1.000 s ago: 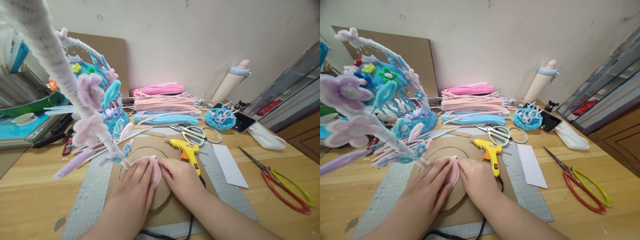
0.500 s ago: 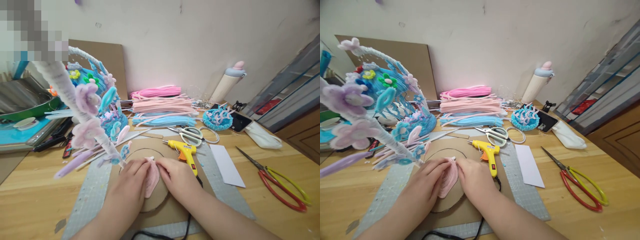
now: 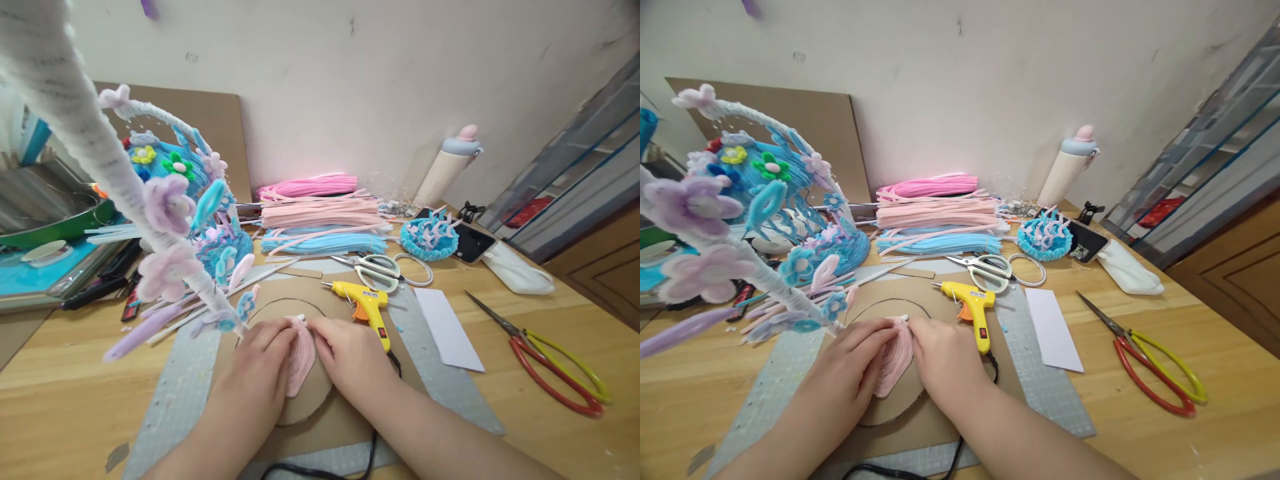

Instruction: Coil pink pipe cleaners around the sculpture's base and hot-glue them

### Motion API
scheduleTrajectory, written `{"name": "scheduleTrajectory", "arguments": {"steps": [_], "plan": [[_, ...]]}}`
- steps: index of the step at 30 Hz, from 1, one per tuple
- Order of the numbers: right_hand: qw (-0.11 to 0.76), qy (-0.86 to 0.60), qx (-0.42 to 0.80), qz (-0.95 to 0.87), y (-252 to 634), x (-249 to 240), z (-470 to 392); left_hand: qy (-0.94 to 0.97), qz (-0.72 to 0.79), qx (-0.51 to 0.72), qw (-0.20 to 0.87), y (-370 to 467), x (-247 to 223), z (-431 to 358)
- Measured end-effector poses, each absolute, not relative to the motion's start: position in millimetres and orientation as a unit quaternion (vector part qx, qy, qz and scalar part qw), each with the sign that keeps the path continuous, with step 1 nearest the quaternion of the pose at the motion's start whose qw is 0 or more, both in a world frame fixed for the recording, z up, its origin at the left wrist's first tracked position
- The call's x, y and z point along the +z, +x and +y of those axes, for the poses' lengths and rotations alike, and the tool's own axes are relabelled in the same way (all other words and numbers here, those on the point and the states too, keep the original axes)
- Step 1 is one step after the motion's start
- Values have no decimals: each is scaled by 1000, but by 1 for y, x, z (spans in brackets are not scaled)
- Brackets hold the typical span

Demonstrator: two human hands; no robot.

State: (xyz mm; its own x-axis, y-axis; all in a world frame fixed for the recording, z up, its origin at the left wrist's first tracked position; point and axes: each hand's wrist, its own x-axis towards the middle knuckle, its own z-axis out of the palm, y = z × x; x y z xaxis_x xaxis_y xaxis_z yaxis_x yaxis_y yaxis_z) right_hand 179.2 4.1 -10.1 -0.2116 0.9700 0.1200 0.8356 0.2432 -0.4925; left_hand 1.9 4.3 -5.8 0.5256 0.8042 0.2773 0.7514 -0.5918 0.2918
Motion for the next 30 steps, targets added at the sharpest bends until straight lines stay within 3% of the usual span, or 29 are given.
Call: {"name": "scheduleTrajectory", "arguments": {"steps": [11,20,30], "plan": [[233,-616,255,-708,182,1,-1,857,491,147,54,11,-6,11],[171,-583,165,-777,187,7,3,866,496,48,22,23,10,18],[229,-607,209,-731,180,-4,10,871,479,100,46,17,0,26]]}}
